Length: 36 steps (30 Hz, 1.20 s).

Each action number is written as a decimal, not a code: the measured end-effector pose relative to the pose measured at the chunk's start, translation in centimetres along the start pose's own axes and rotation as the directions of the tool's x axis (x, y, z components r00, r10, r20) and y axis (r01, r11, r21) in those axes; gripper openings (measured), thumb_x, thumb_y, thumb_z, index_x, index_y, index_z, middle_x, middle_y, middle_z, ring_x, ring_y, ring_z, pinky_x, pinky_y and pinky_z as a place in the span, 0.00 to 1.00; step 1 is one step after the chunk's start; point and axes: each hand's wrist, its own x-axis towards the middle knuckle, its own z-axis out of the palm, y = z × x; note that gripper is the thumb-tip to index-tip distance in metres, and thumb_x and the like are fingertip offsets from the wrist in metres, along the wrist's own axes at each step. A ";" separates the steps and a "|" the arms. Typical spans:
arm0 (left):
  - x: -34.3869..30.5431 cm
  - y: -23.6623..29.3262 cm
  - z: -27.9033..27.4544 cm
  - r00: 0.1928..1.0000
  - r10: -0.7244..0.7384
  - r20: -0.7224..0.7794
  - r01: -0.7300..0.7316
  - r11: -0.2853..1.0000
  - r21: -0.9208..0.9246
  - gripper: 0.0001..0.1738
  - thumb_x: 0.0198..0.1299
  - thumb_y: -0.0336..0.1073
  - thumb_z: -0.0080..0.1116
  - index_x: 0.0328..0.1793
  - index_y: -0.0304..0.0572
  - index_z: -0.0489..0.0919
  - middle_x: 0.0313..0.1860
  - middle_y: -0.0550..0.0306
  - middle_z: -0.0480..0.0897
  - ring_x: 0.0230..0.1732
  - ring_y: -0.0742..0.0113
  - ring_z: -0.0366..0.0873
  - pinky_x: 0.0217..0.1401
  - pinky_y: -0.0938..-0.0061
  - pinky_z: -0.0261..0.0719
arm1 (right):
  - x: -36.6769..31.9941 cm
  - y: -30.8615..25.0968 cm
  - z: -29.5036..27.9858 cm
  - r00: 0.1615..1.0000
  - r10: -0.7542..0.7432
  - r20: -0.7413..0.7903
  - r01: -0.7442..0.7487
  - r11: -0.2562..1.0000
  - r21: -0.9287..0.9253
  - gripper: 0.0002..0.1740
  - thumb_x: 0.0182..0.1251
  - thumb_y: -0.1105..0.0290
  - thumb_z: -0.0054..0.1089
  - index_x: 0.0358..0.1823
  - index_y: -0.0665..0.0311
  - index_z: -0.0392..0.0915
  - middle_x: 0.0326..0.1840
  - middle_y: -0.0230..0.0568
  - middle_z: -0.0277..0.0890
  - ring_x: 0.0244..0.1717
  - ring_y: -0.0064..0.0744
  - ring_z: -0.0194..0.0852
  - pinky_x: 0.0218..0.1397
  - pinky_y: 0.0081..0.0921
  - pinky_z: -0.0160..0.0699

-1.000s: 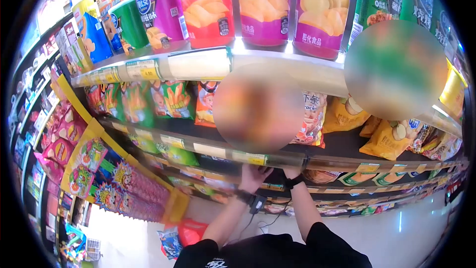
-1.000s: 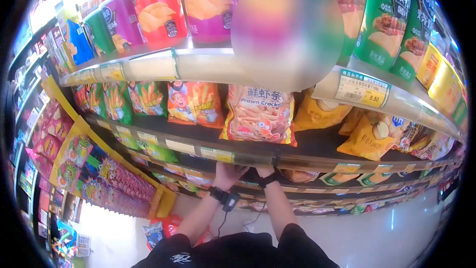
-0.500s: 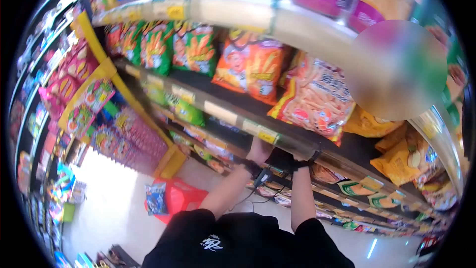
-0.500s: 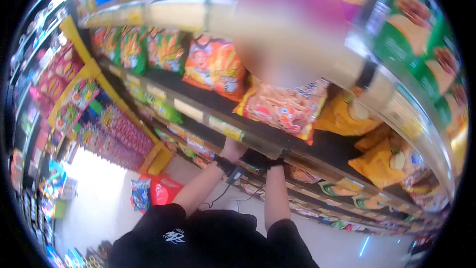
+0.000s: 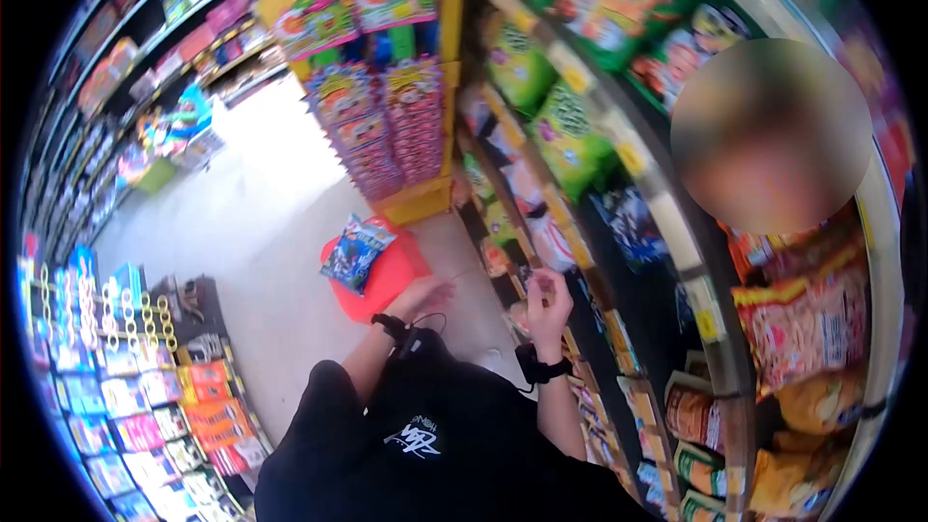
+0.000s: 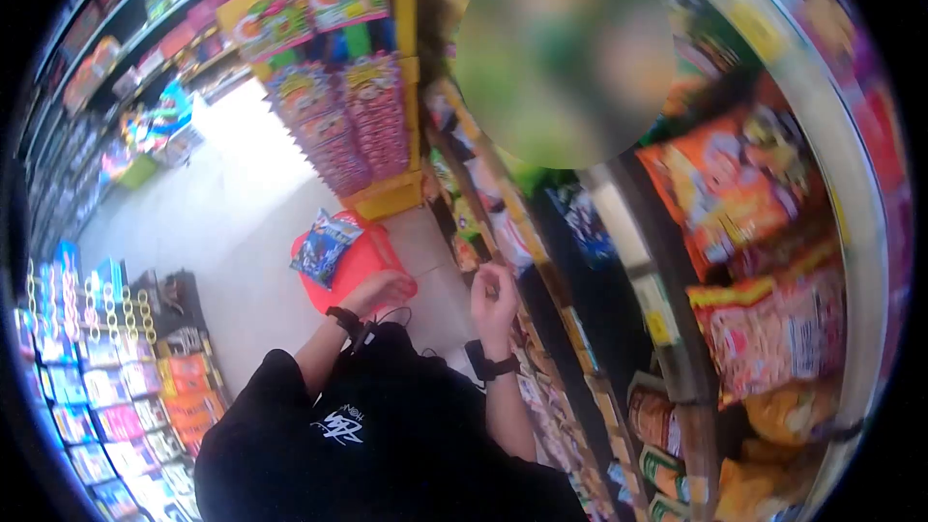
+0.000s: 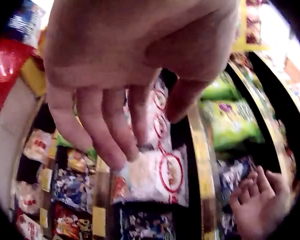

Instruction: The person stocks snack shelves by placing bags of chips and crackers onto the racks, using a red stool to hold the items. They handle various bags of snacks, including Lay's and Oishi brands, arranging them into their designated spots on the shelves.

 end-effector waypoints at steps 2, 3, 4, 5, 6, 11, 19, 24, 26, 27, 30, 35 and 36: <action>-0.4 -3.0 -6.2 0.976 0.062 -0.211 -0.095 0.984 -0.150 0.18 0.61 0.43 0.44 0.48 0.37 0.75 0.40 0.51 0.80 0.39 0.63 0.78 0.42 0.72 0.76 | 0.9 0.3 3.3 0.984 0.126 0.128 -0.132 0.991 0.038 0.07 0.58 0.77 0.55 0.38 0.67 0.73 0.33 0.35 0.74 0.35 0.24 0.73 0.41 0.20 0.71; -1.1 -3.5 -9.1 0.949 0.028 -0.314 -0.084 0.983 -0.165 0.18 0.60 0.43 0.45 0.47 0.36 0.76 0.39 0.51 0.80 0.38 0.63 0.78 0.40 0.72 0.75 | 0.8 2.8 5.1 0.962 0.180 0.204 -0.193 0.980 0.045 0.08 0.59 0.74 0.57 0.40 0.67 0.73 0.34 0.34 0.75 0.35 0.22 0.73 0.41 0.20 0.71; -1.7 -3.9 -11.9 0.912 -0.009 -0.409 -0.072 0.981 -0.181 0.18 0.59 0.43 0.45 0.45 0.36 0.76 0.38 0.52 0.81 0.36 0.63 0.78 0.37 0.73 0.75 | 0.5 4.8 7.0 0.955 0.176 0.237 -0.190 0.981 0.038 0.08 0.59 0.74 0.57 0.40 0.67 0.73 0.34 0.34 0.75 0.35 0.22 0.73 0.41 0.20 0.71; -2.1 -4.4 -14.5 0.858 -0.059 -0.510 -0.070 0.971 -0.230 0.18 0.58 0.43 0.46 0.43 0.37 0.76 0.37 0.52 0.81 0.34 0.63 0.78 0.35 0.73 0.75 | 0.3 6.7 8.9 0.898 0.249 0.363 -0.286 0.957 0.051 0.09 0.59 0.74 0.57 0.41 0.66 0.74 0.35 0.35 0.76 0.37 0.22 0.73 0.42 0.20 0.71; -2.5 -4.8 -17.0 0.793 -0.115 -0.598 -0.068 0.959 -0.275 0.18 0.57 0.44 0.46 0.42 0.37 0.76 0.37 0.51 0.81 0.32 0.64 0.79 0.32 0.73 0.74 | 0.2 6.8 10.8 0.820 0.316 0.477 -0.384 0.922 0.050 0.10 0.59 0.73 0.57 0.42 0.66 0.74 0.37 0.35 0.76 0.38 0.22 0.74 0.43 0.20 0.72; -1.8 -14.0 -31.5 0.674 -0.002 -0.739 0.188 0.968 0.168 0.15 0.54 0.43 0.47 0.34 0.40 0.78 0.23 0.60 0.80 0.18 0.68 0.75 0.18 0.73 0.70 | -3.3 11.4 18.7 0.561 0.498 0.662 -0.647 0.762 -0.026 0.11 0.61 0.66 0.58 0.43 0.62 0.74 0.35 0.29 0.74 0.35 0.20 0.74 0.36 0.16 0.70; 0.1 -13.4 -35.4 0.640 -0.318 -0.700 0.144 0.944 -0.297 0.23 0.55 0.44 0.50 0.52 0.35 0.72 0.40 0.51 0.79 0.26 0.63 0.80 0.23 0.71 0.73 | -3.1 18.5 33.7 0.193 0.774 0.603 -0.957 0.284 -0.058 0.15 0.63 0.60 0.52 0.49 0.57 0.69 0.42 0.33 0.74 0.39 0.27 0.74 0.39 0.25 0.71; 4.2 -16.1 -37.8 0.638 -0.268 -0.722 0.102 0.959 -0.266 0.28 0.52 0.46 0.58 0.55 0.35 0.70 0.44 0.48 0.78 0.28 0.61 0.80 0.25 0.73 0.77 | -2.4 27.5 39.7 0.003 0.874 0.487 -0.987 -0.075 0.141 0.16 0.61 0.58 0.51 0.47 0.57 0.71 0.42 0.35 0.74 0.41 0.36 0.73 0.45 0.32 0.70; 4.9 -13.4 -38.9 0.626 -0.298 -0.721 0.070 0.942 -0.328 0.27 0.51 0.44 0.60 0.54 0.35 0.72 0.44 0.48 0.78 0.32 0.62 0.80 0.28 0.74 0.78 | -1.6 27.7 41.8 0.009 0.857 0.515 -0.986 -0.077 0.147 0.16 0.61 0.57 0.52 0.46 0.57 0.71 0.42 0.36 0.74 0.41 0.37 0.72 0.46 0.33 0.70; 5.0 -13.6 -39.4 0.653 -0.287 -0.701 0.001 0.926 -0.378 0.22 0.51 0.41 0.59 0.50 0.36 0.74 0.42 0.50 0.77 0.34 0.63 0.78 0.30 0.74 0.78 | -1.3 27.4 42.0 0.025 0.849 0.528 -0.983 -0.075 0.168 0.16 0.60 0.56 0.53 0.45 0.57 0.72 0.41 0.37 0.74 0.41 0.38 0.72 0.46 0.34 0.69; 5.5 -14.6 -38.9 0.749 -0.100 -0.654 -0.201 0.908 -0.369 0.14 0.54 0.34 0.56 0.46 0.38 0.77 0.37 0.57 0.74 0.35 0.67 0.73 0.34 0.75 0.75 | -0.5 25.9 41.0 0.060 0.833 0.550 -0.990 -0.022 0.141 0.14 0.61 0.60 0.53 0.45 0.58 0.73 0.41 0.38 0.73 0.41 0.36 0.72 0.46 0.30 0.70; 6.1 -10.4 -37.1 0.855 -0.332 -0.399 -0.103 0.645 -0.757 0.18 0.57 0.40 0.55 0.53 0.46 0.73 0.38 0.59 0.75 0.33 0.69 0.72 0.35 0.74 0.74 | 0.1 21.4 36.6 0.260 0.727 0.635 -0.962 0.249 0.109 0.13 0.61 0.69 0.53 0.47 0.63 0.73 0.42 0.39 0.73 0.38 0.28 0.73 0.41 0.23 0.73; 6.4 -10.9 -36.8 0.871 -0.320 -0.373 -0.072 0.667 -0.742 0.18 0.57 0.40 0.55 0.53 0.46 0.73 0.38 0.59 0.75 0.33 0.69 0.72 0.35 0.74 0.74 | -0.1 20.0 35.2 0.367 0.661 0.654 -0.882 0.470 0.020 0.13 0.61 0.71 0.53 0.47 0.64 0.74 0.42 0.39 0.73 0.37 0.26 0.73 0.40 0.20 0.74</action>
